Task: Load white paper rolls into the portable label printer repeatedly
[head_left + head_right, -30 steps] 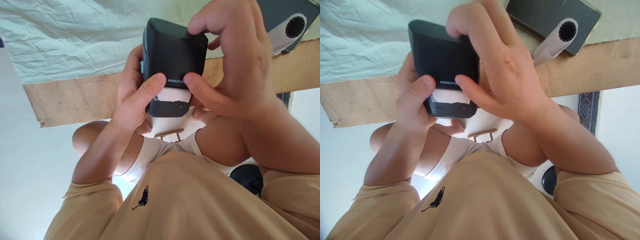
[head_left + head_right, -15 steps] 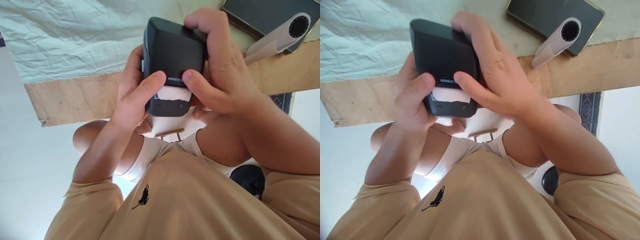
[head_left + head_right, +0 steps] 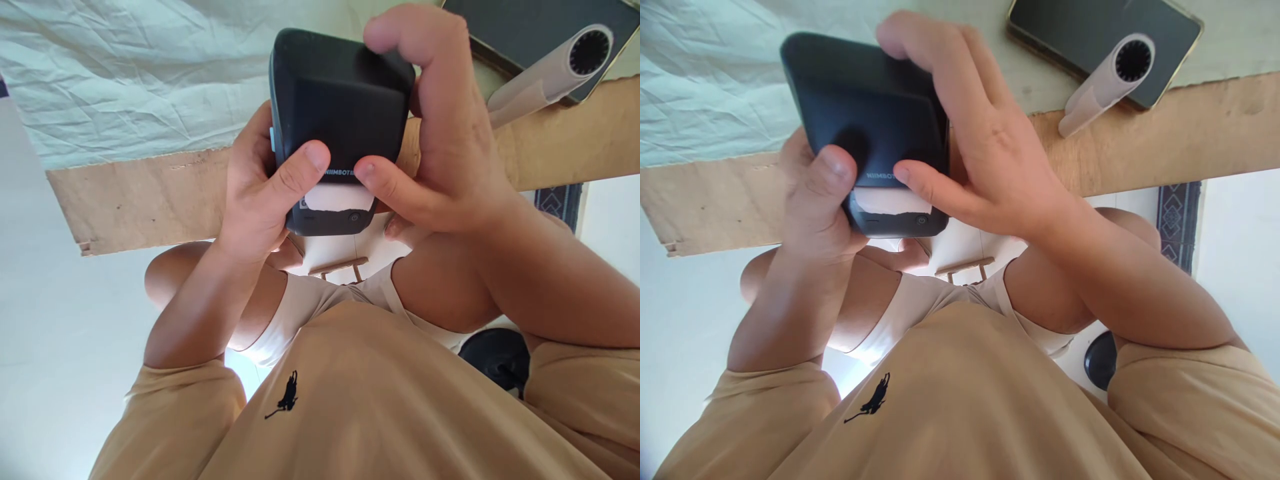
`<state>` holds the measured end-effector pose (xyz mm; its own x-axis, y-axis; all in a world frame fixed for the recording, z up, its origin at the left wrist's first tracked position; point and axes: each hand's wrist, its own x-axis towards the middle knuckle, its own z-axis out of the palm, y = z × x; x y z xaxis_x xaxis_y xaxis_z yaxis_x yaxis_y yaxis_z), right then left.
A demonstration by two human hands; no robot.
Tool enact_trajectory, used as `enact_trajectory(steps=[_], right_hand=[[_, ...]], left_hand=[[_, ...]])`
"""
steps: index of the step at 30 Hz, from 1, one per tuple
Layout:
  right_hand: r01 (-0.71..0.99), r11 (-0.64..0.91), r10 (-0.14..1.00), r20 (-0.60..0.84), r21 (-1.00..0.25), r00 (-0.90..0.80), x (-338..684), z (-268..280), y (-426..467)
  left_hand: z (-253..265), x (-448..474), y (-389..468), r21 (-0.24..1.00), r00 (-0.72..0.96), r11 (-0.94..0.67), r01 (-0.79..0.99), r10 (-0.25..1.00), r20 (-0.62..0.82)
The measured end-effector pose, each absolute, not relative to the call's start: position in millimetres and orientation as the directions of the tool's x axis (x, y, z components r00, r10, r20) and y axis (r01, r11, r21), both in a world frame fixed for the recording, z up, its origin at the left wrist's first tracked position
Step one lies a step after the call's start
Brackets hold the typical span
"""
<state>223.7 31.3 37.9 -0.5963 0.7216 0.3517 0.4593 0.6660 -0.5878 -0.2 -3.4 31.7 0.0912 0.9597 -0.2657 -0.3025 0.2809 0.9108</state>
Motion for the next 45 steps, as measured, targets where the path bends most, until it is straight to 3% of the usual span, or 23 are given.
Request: enact_trajectory(steps=[7,10,15,22,31,38,45], right_hand=[[0.356,0.648,0.729,0.411,-0.674,-0.548,221.0,19.7,36.7],[0.385,0.617,0.734,0.327,-0.686,-0.595,222.9,27.3,37.0],[0.488,0.593,0.764,0.257,-0.640,-0.592,225.7,37.4,37.5],[0.449,0.637,0.722,0.281,-0.627,-0.632,227.5,28.5,40.8],[0.428,0.643,0.718,0.305,-0.635,-0.626,229.4,32.2,40.7],[0.451,0.629,0.731,0.284,-0.633,-0.620,232.0,33.0,37.6],[0.503,0.676,0.717,0.324,-0.538,-0.617,234.8,31.1,34.1]], left_hand=[[32.1,-0.8,-0.5,0.903,0.126,0.309,-0.298,0.951,-0.284],[31.6,-0.8,-1.0,0.914,0.130,0.283,-0.292,0.958,-0.255],[32.4,-1.2,-1.5,0.908,0.109,0.270,-0.321,0.963,-0.248],[29.9,-3.3,0.1,0.906,0.133,0.289,-0.309,0.956,-0.260],[40.7,5.1,6.1,0.822,0.271,0.344,-0.453,0.932,-0.241],[38.9,4.9,9.0,0.881,0.258,0.300,-0.365,0.942,-0.214],[44.0,5.7,8.1,0.864,0.280,0.337,-0.373,0.929,-0.241]])
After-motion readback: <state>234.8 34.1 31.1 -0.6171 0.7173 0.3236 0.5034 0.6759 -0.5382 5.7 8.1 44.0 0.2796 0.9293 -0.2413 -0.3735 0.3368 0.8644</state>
